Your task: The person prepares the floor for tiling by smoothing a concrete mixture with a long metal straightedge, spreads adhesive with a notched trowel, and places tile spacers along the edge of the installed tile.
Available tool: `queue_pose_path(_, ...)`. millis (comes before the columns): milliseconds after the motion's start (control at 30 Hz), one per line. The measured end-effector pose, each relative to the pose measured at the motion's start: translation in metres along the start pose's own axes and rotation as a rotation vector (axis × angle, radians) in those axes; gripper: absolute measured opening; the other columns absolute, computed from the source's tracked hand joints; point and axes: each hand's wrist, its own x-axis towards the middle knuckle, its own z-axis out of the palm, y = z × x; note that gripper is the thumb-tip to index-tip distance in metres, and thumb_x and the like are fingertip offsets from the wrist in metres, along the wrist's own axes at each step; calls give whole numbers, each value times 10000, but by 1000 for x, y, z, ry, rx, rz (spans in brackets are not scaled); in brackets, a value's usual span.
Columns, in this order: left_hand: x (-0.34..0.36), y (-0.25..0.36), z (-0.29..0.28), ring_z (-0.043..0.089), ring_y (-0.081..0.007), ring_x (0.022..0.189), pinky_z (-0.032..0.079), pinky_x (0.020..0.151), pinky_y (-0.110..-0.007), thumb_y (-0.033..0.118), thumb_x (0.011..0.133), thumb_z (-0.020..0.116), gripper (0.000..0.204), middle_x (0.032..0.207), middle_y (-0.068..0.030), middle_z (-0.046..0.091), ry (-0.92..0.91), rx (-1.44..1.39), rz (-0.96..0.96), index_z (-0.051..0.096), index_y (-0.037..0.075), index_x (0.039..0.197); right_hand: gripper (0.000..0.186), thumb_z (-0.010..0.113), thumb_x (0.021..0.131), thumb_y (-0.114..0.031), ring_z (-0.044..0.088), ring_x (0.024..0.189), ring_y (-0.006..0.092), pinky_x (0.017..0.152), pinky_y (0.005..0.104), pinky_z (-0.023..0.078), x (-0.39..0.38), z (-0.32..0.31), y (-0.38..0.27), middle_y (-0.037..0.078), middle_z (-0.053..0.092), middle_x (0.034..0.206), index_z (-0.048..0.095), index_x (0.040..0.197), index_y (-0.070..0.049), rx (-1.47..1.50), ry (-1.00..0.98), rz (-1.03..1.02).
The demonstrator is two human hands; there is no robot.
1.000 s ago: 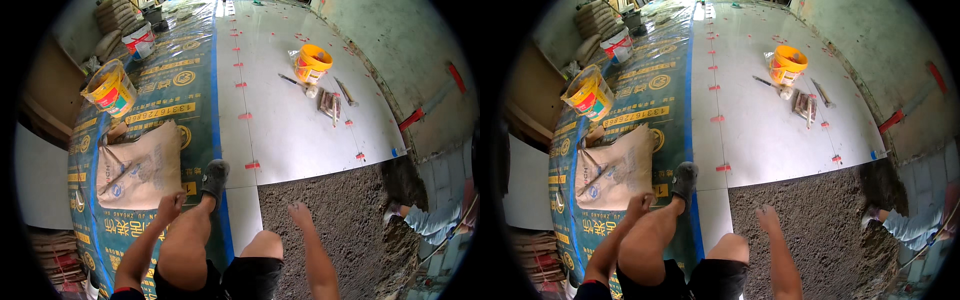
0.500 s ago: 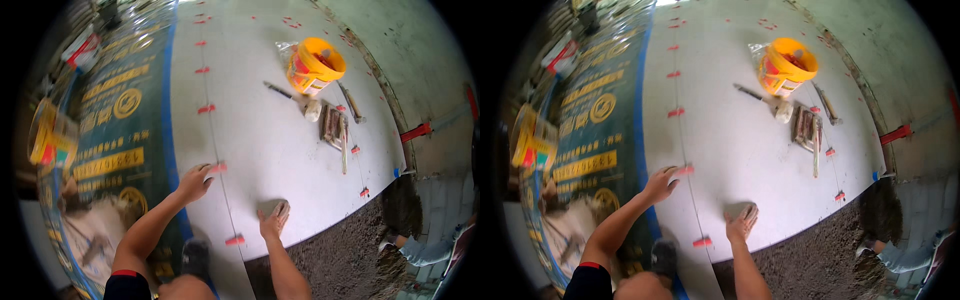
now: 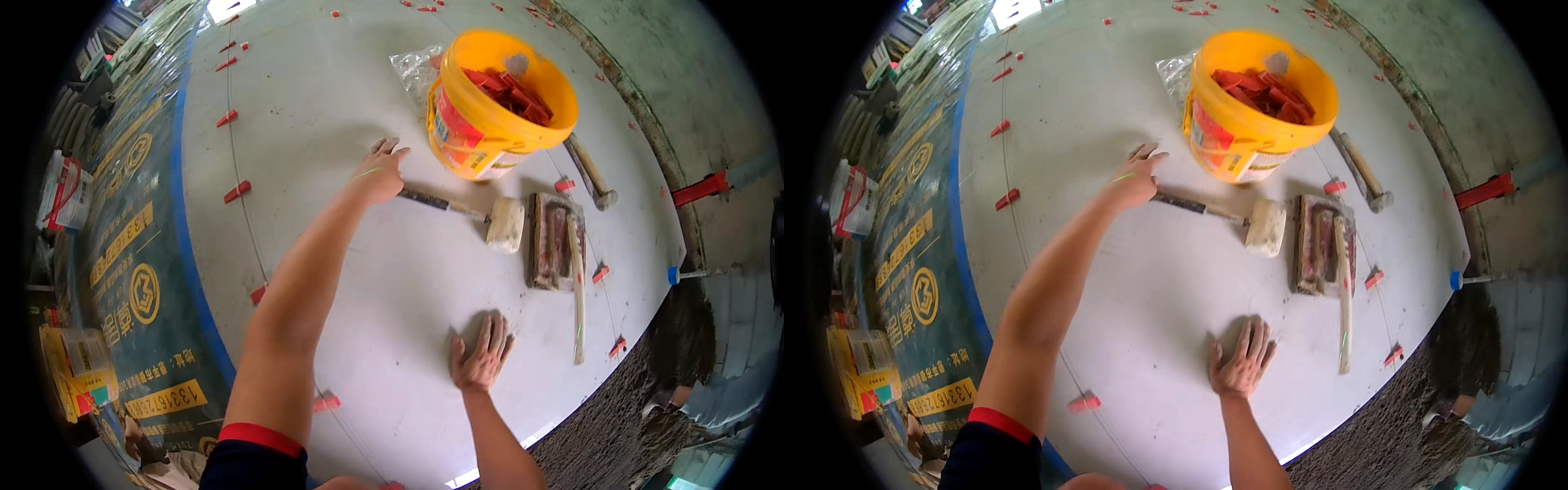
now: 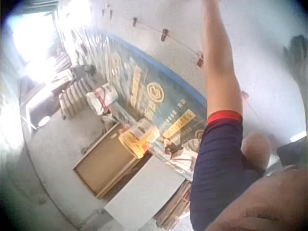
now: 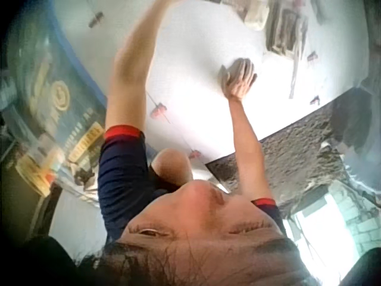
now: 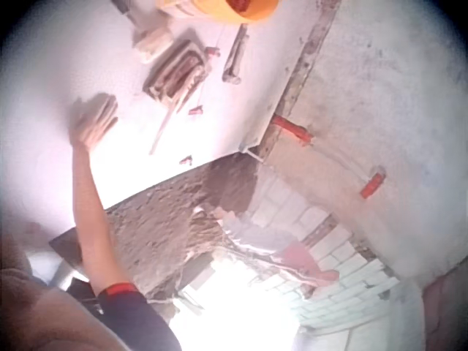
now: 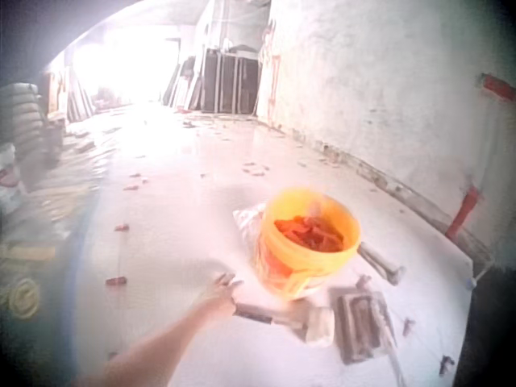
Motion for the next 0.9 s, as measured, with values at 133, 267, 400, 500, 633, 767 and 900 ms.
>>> queue_pose_path(133, 75, 3, 35, 242, -297, 1542, 265, 1246, -429, 42, 890, 519, 700, 1655, -135, 292, -67, 27, -95, 369, 119, 1570, 852, 655, 876, -439, 252, 1519, 397, 1231, 612, 112, 5, -1, 1, 225, 336, 1604, 353, 1538, 4, -7, -49, 36)
queue_pose_path(267, 122, -12, 47, 226, -289, 1550, 242, 1248, -479, 119, 930, 533, 734, 1678, -67, 262, -34, 131, -8, 268, 146, 1614, 854, 663, 873, -456, 253, 1521, 390, 1226, 621, 112, 8, -7, 0, 210, 325, 1612, 346, 1547, -40, 43, -68, 48)
queue_pose_path(400, 144, -19, 61, 236, -277, 1548, 229, 1236, -538, 257, 986, 550, 678, 1675, -41, 270, -34, 162, 57, 288, 147, 1601, 861, 678, 865, -467, 256, 1517, 395, 1221, 631, 115, 9, -5, 4, 199, 334, 1609, 354, 1541, -43, 20, -119, 58)
queue_pose_path(500, 131, -31, 67, 265, -284, 1535, 233, 1226, -556, 304, 1009, 542, 615, 1651, -69, 316, 33, 234, 56, 346, 130, 1565, 866, 681, 861, -467, 254, 1518, 395, 1223, 631, 116, 6, 1, 8, 198, 339, 1606, 354, 1542, -45, 22, -102, 41)
queue_pose_path(633, 94, -62, 40, 355, -334, 1476, 281, 1207, -518, 255, 1009, 546, 555, 1601, -112, 392, 144, 154, 70, 409, 103, 1524, 877, 683, 846, -450, 263, 1513, 391, 1225, 626, 118, 6, 1, 8, 206, 349, 1599, 340, 1556, -65, 31, -70, 34)
queue_pose_path(767, 7, -81, -7, 496, -365, 1342, 411, 1114, -480, 205, 973, 598, 460, 1500, -132, 504, 104, 46, 71, 532, 64, 1405, 860, 678, 848, -429, 268, 1514, 386, 1228, 618, 121, 8, -1, 6, 211, 344, 1602, 346, 1557, -73, 29, -31, 16)
queue_pose_path(900, -74, -64, -67, 576, -394, 1247, 479, 1061, -422, 193, 944, 656, 432, 1388, -161, 598, -211, 157, -168, 580, 60, 1348, 830, 671, 857, -419, 291, 1504, 387, 1228, 605, 145, 6, 2, 6, 213, 359, 1593, 370, 1546, -68, 15, 12, 3)
